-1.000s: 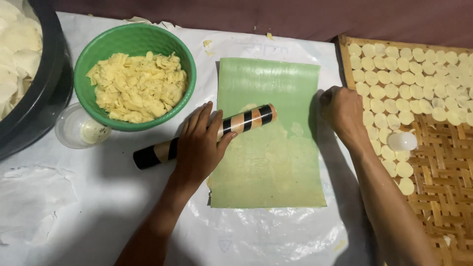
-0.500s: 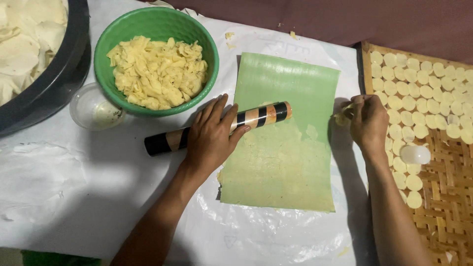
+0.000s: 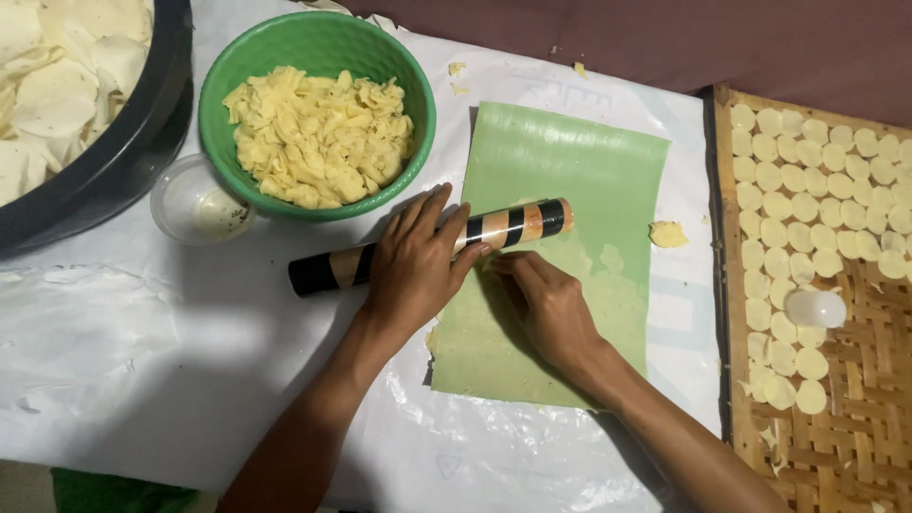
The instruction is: Flattening small pieces of dough into discs using a rolling pin on a leaf surface.
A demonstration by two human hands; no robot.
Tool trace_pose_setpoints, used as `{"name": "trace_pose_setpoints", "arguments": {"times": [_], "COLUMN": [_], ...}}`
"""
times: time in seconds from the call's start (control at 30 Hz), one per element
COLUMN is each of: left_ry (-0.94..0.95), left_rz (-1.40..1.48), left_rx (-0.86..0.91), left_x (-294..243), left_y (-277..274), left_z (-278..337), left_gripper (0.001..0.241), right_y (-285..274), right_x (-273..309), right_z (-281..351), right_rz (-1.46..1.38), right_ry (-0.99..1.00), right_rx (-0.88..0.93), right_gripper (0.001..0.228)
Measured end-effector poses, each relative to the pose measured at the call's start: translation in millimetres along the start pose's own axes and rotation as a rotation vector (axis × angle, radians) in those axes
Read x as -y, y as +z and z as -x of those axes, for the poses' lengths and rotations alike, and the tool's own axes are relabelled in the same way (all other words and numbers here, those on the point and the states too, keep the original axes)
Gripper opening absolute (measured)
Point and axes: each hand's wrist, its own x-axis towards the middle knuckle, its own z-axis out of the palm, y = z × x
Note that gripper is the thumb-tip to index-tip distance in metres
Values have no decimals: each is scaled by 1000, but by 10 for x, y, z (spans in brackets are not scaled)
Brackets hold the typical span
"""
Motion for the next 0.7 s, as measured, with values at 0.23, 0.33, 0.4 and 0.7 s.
{"name": "trace_pose_setpoints", "arguments": {"times": [0.23, 0.33, 0.4, 0.7], "left_ry": [35, 80, 132, 115], "left_rz": [-8, -31, -71, -79], "left_rx": [87, 184, 166, 134], "left_x": [61, 43, -21, -375], "left_y": [32, -4, -59, -634], "left_z": [69, 96, 102, 374], "left_gripper": [50, 57, 47, 48], "right_y": [0, 33, -36, -294], "right_x": [90, 77, 156, -261], "right_z": [184, 287, 263, 466], "right_rz": [209, 215, 244, 25], "right_ry": [-232, -200, -138, -4], "right_rx": [86, 186, 282, 47], "right_gripper": [7, 25, 27, 7]}}
